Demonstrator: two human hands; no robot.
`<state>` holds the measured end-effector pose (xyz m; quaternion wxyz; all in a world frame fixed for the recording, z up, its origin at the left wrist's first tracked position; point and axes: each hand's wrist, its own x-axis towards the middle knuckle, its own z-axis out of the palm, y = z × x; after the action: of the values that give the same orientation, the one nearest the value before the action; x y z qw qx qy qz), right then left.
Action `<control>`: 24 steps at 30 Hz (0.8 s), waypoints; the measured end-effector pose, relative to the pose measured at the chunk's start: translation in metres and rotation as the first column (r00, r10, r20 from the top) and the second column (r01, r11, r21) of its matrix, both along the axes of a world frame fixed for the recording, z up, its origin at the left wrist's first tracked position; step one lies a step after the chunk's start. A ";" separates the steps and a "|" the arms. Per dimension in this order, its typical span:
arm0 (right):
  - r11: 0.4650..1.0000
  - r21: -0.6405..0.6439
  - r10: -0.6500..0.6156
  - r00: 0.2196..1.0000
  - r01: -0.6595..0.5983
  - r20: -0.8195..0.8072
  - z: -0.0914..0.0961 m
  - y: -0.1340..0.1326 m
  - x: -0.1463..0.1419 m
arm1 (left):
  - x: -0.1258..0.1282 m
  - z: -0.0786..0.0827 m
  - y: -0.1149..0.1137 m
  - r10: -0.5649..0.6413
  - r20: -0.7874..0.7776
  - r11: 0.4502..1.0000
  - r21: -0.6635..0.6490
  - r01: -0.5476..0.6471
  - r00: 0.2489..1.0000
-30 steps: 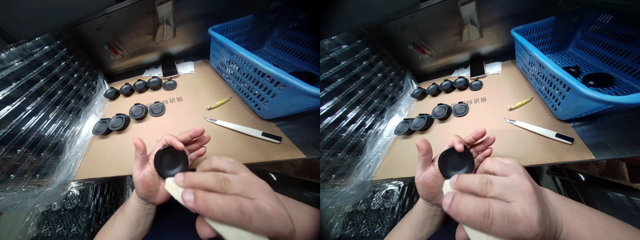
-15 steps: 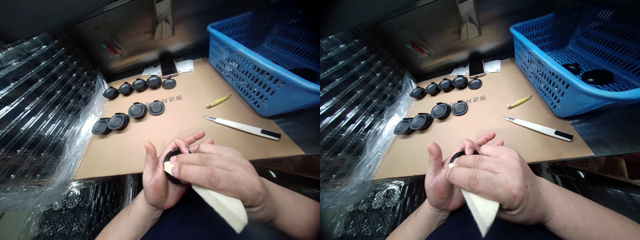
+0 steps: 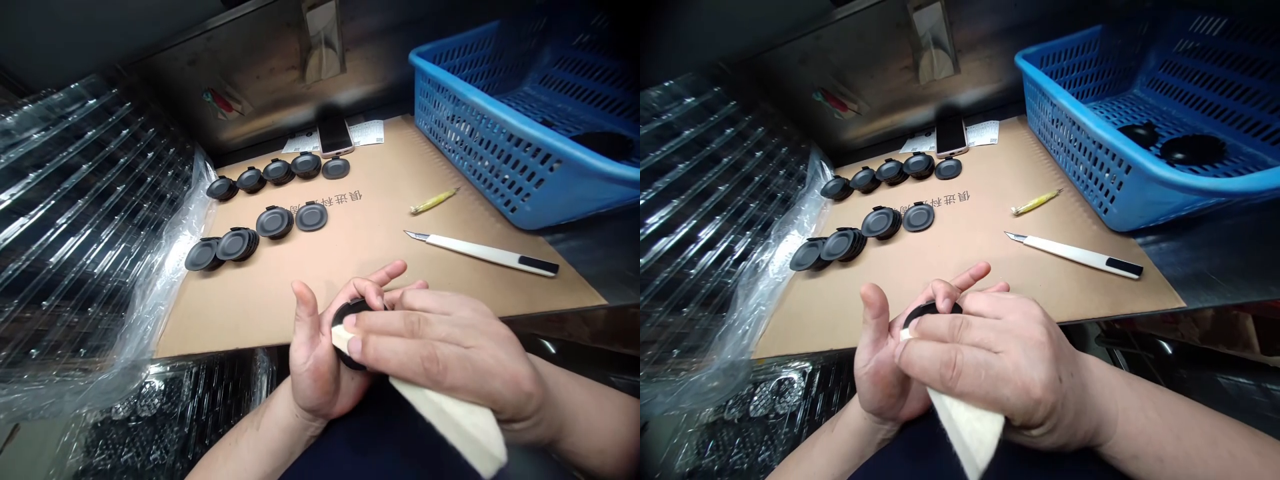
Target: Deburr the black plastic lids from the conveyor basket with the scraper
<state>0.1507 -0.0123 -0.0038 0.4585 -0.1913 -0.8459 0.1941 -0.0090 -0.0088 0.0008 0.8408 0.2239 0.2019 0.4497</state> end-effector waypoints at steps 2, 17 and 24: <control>1.000 0.003 0.013 1.000 -0.013 0.004 0.001 0.000 -0.001 | 0.001 -0.002 0.000 0.007 -0.012 1.000 -0.001 -0.007 1.000; 0.998 -0.018 -0.061 0.997 0.060 -0.044 0.001 0.003 -0.009 | 0.003 -0.005 0.000 0.113 -0.067 0.992 0.061 -0.109 0.991; 0.990 -0.070 -0.125 0.992 0.123 -0.016 -0.015 -0.001 -0.006 | 0.000 -0.002 0.005 0.330 -0.104 0.944 0.047 -0.327 0.938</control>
<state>0.1448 -0.0134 -0.0185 0.4716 -0.2571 -0.8204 0.1963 -0.0089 -0.0043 -0.0014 0.7383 0.2237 0.2759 0.5733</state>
